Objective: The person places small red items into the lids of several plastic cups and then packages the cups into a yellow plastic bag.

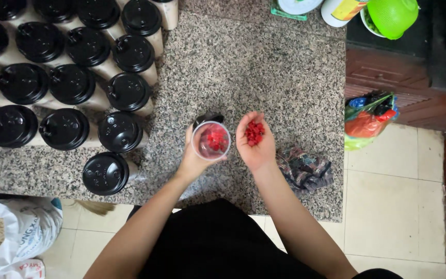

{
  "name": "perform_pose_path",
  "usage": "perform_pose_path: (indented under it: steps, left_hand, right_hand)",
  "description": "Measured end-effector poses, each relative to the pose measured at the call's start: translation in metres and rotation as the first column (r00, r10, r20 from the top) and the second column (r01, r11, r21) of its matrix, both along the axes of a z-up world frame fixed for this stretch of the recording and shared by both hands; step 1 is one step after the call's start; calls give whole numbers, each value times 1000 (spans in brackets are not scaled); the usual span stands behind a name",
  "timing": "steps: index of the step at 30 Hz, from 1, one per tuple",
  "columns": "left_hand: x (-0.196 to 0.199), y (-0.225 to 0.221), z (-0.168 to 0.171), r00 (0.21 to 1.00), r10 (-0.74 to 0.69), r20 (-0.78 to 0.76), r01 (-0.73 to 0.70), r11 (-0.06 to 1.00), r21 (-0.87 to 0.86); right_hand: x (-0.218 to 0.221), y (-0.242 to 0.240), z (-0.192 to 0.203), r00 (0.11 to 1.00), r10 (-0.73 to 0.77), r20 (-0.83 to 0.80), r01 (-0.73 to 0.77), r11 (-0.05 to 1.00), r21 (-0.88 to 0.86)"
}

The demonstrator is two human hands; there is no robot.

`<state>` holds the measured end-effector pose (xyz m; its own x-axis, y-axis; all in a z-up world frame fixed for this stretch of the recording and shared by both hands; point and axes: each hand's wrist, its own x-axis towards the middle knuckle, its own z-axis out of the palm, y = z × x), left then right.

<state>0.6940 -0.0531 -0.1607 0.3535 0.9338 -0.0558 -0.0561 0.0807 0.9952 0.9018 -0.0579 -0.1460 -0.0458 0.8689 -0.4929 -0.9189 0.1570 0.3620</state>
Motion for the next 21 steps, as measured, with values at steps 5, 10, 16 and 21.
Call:
perform_pose_path:
  steps: [5,10,16,21]
  left_hand:
    - [-5,5,-14,920,101,-379,-4,968,249]
    - [-12,-1,-20,884,104,-456,38,955,293]
    - [-39,-26,5,788,15,-616,56,994,97]
    - [-39,-54,80,947,43,-319,-192,871,-452]
  right_hand:
    - [6,-13,1,998,18,53,-18,1000,1]
    - [8,-20,12,997,37,75,-39,999,24]
    - [-5,-20,59,994,75,79,-75,997,9]
    - [-34,-17,95,912,232,339,-254,967,24]
